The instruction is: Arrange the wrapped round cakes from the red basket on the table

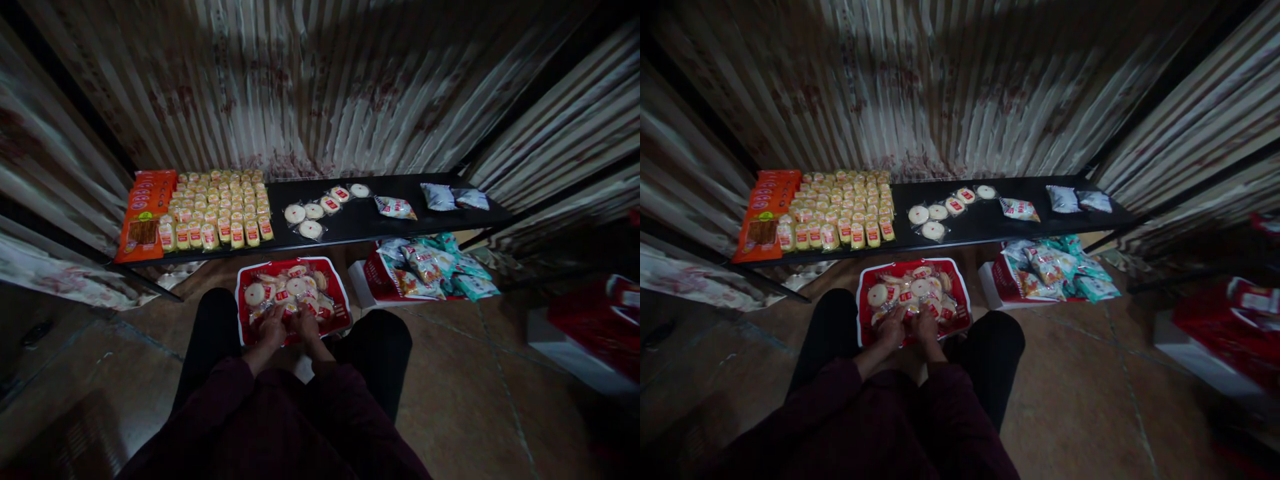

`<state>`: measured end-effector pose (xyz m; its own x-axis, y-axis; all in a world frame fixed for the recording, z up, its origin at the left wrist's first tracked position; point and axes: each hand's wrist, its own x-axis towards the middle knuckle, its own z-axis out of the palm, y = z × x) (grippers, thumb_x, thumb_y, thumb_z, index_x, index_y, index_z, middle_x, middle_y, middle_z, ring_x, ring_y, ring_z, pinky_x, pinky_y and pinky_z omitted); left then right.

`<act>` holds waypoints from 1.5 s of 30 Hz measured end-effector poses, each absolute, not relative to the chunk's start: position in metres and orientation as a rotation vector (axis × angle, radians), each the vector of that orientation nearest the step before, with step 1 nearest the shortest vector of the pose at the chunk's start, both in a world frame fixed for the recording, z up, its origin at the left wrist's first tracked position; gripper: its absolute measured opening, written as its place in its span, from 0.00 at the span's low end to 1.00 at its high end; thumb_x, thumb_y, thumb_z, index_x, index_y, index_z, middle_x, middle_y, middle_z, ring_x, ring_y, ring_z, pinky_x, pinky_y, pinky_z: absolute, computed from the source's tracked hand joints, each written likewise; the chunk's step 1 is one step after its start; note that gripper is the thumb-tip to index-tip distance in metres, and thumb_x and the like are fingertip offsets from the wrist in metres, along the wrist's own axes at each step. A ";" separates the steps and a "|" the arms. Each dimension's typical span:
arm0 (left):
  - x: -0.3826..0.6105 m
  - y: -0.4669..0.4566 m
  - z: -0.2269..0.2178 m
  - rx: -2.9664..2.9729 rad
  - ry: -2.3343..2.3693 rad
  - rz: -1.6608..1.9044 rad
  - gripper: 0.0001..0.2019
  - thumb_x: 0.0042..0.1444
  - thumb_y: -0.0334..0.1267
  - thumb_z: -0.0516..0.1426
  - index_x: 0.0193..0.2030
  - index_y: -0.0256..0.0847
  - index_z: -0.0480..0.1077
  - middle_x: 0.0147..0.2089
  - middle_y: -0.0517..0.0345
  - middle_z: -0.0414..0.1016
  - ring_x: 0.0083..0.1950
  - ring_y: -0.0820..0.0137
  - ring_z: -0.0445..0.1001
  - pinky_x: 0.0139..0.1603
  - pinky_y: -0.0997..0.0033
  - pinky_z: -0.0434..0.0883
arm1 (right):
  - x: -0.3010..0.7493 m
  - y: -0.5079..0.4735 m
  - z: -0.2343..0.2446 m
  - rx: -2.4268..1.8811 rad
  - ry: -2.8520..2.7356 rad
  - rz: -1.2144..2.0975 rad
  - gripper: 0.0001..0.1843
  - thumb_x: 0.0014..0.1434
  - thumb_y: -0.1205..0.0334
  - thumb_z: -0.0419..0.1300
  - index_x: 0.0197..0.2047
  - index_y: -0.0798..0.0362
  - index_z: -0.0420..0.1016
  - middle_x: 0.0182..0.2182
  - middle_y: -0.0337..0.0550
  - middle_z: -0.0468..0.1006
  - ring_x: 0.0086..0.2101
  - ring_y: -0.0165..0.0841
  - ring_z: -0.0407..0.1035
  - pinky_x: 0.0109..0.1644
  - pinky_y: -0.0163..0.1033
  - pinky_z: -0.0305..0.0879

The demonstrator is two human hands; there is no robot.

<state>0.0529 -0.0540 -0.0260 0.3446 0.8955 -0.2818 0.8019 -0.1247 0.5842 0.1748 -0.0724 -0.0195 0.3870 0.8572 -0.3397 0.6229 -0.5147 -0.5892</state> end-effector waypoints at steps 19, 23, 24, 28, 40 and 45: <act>0.049 -0.051 -0.017 1.911 1.431 0.126 0.35 0.51 0.21 0.49 0.67 0.42 0.55 0.63 0.53 0.67 0.66 0.66 0.60 0.69 0.65 0.56 | 0.172 -0.074 -0.030 -2.283 -1.279 0.905 0.22 0.56 0.67 0.53 0.55 0.60 0.65 0.40 0.51 0.78 0.40 0.36 0.72 0.44 0.35 0.65; 0.050 -0.051 -0.013 1.932 1.454 0.117 0.32 0.52 0.21 0.48 0.65 0.40 0.59 0.64 0.51 0.65 0.65 0.64 0.61 0.67 0.65 0.58 | 0.171 -0.076 -0.026 -2.278 -1.283 0.884 0.22 0.56 0.68 0.53 0.54 0.61 0.66 0.40 0.52 0.78 0.38 0.37 0.72 0.43 0.36 0.65; 0.050 -0.052 -0.013 1.936 1.457 0.114 0.31 0.52 0.22 0.48 0.64 0.39 0.60 0.64 0.50 0.64 0.65 0.64 0.61 0.66 0.65 0.59 | 0.171 -0.077 -0.024 -2.274 -1.288 0.878 0.22 0.55 0.68 0.53 0.54 0.62 0.66 0.40 0.53 0.78 0.39 0.37 0.72 0.44 0.37 0.65; 0.050 -0.053 -0.015 1.957 1.474 0.103 0.28 0.54 0.23 0.48 0.63 0.35 0.61 0.64 0.47 0.64 0.66 0.64 0.61 0.66 0.66 0.58 | 0.170 -0.079 -0.023 -2.264 -1.319 0.846 0.22 0.55 0.68 0.53 0.53 0.63 0.67 0.43 0.56 0.77 0.43 0.39 0.71 0.48 0.38 0.64; 0.054 -0.051 -0.025 1.929 1.471 0.113 0.32 0.52 0.20 0.47 0.65 0.40 0.59 0.63 0.47 0.66 0.65 0.63 0.63 0.66 0.62 0.59 | 0.172 -0.076 -0.031 -2.273 -1.401 0.781 0.22 0.57 0.70 0.51 0.56 0.63 0.64 0.47 0.60 0.75 0.46 0.41 0.71 0.51 0.39 0.64; 0.057 -0.056 -0.031 1.941 1.477 0.118 0.30 0.53 0.21 0.46 0.64 0.37 0.60 0.64 0.47 0.64 0.66 0.65 0.60 0.67 0.64 0.57 | 0.178 -0.077 -0.033 -2.353 -1.358 0.860 0.22 0.57 0.70 0.51 0.55 0.64 0.64 0.40 0.58 0.78 0.40 0.40 0.74 0.44 0.39 0.67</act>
